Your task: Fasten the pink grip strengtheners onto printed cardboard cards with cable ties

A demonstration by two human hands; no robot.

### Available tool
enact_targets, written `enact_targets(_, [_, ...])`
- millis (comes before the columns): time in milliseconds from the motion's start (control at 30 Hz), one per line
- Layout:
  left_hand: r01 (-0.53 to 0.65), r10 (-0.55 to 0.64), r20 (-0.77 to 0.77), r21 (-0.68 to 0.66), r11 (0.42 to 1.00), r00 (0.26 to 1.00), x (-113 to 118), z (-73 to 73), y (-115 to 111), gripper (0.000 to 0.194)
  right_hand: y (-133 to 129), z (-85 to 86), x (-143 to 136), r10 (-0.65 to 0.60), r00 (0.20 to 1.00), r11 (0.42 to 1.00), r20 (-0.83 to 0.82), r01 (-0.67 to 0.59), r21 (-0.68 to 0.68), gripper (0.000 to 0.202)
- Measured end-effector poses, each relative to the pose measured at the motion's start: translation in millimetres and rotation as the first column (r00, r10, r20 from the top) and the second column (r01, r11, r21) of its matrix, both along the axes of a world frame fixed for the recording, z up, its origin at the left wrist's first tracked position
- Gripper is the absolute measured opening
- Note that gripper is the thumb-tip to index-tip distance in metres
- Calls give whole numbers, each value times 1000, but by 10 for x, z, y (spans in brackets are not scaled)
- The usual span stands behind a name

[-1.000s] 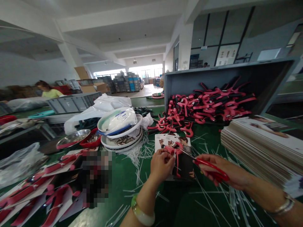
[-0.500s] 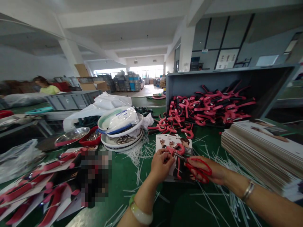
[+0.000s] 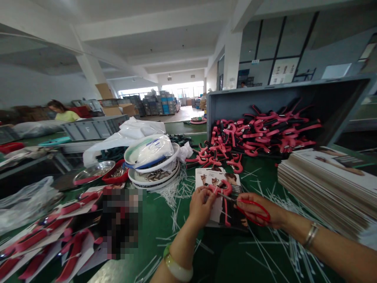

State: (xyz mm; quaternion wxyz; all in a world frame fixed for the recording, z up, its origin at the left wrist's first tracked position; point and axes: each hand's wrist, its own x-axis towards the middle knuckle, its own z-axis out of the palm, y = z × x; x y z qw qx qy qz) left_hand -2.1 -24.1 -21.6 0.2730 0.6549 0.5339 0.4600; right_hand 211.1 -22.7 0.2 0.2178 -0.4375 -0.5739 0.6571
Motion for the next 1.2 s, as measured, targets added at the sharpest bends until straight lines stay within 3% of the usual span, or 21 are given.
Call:
enact_targets(100, [-171, 178, 113, -74, 983, 977, -56, -26, 46, 20, -8, 70, 92, 60, 991, 997, 117, -65, 40, 45])
enact_targets(200, [-370, 389, 110, -161, 915, 915, -172, -31, 33, 35, 39, 248, 148, 166, 949, 978, 267, -193, 75, 45])
enact_targets(267, [-334, 338, -10, -180, 925, 941, -244, 3, -33, 47, 106, 412, 122, 281, 882, 935, 378, -340, 100, 46])
enact_targets(400, [-166, 107, -268, -207, 964, 957, -292, 134, -202, 35, 281, 713, -65, 389, 688, 801, 613, -582, 144, 47])
enact_targets(500, [-176, 103, -314, -214, 961, 944, -287, 184, -241, 32, 405, 812, -224, 392, 591, 735, 705, -662, 146, 49])
enact_targets(600, [-151, 92, -252, -226, 962, 963, -301, 142, -199, 32, 507, 819, -342, 460, 553, 700, 695, -707, 99, 49])
enact_targets(767, [-92, 75, -93, -197, 976, 993, -339, -16, -102, 30, 658, 796, -466, 524, 498, 697, 691, -717, -12, 54])
enact_targets(933, [-83, 85, -1, -214, 973, 996, -348, -124, -50, 32, 765, 763, -494, 520, 503, 743, 690, -664, -77, 55])
enact_targets(1100, [-71, 78, 26, -188, 979, 997, -346, -140, -46, 28, 778, 746, -464, 517, 555, 770, 651, -634, -71, 55])
enact_targets(1200, [-65, 70, 22, -184, 981, 997, -343, -104, -54, 25, 777, 773, -466, 517, 545, 773, 660, -629, -86, 59])
